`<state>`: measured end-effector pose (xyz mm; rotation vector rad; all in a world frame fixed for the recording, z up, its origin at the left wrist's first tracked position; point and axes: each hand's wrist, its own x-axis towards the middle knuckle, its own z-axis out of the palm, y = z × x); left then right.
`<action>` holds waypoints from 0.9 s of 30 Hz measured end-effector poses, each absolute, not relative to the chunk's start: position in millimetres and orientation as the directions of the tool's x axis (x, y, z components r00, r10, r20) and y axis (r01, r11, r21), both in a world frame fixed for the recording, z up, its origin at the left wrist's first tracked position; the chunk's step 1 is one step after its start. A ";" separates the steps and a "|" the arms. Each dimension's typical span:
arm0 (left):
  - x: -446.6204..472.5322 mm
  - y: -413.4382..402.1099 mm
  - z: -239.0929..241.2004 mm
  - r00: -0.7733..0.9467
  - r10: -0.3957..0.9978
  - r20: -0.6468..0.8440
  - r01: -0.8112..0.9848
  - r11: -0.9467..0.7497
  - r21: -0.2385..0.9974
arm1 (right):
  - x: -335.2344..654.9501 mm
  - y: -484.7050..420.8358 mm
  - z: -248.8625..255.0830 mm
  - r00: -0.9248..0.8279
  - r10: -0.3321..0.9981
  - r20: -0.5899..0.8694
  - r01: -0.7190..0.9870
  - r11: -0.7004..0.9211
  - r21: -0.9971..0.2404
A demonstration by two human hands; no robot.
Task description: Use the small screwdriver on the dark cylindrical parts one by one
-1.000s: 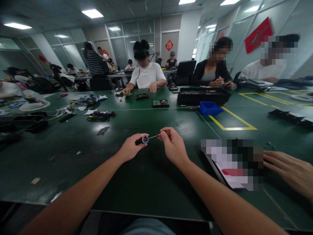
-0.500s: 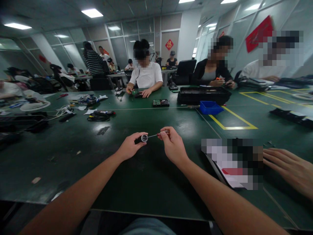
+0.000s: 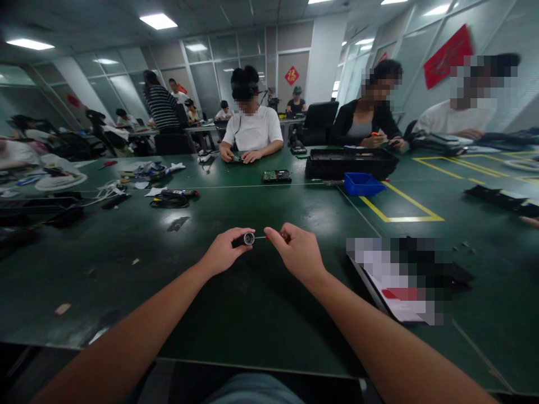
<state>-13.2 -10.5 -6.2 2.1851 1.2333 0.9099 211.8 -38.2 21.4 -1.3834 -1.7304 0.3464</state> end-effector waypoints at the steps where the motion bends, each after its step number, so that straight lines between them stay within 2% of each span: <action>1: -13.4 -10.2 -6.5 0.377 0.870 0.319 0.561 -0.488 0.669 | 211.8 -38.4 21.1 -0.015 0.893 0.449 0.648 0.351 -0.676; 10: -12.0 -10.5 -6.2 0.368 0.872 0.324 0.540 -0.484 0.689 | 211.7 -41.9 22.2 -0.211 0.834 0.509 0.514 0.538 -0.668; 17: -13.1 -9.9 -7.9 0.373 0.869 0.325 0.550 -0.489 0.678 | 211.5 -43.6 28.8 -0.168 0.912 0.374 0.613 0.394 -0.684; 23: -13.4 -10.4 -6.2 0.377 0.875 0.303 0.553 -0.476 0.684 | 210.5 -44.8 25.8 -0.211 0.879 0.427 0.563 0.467 -0.682; 27: -12.2 -10.7 -5.7 0.384 0.879 0.283 0.559 -0.465 0.687 | 209.3 -45.9 25.7 -0.201 0.887 0.416 0.549 0.454 -0.702</action>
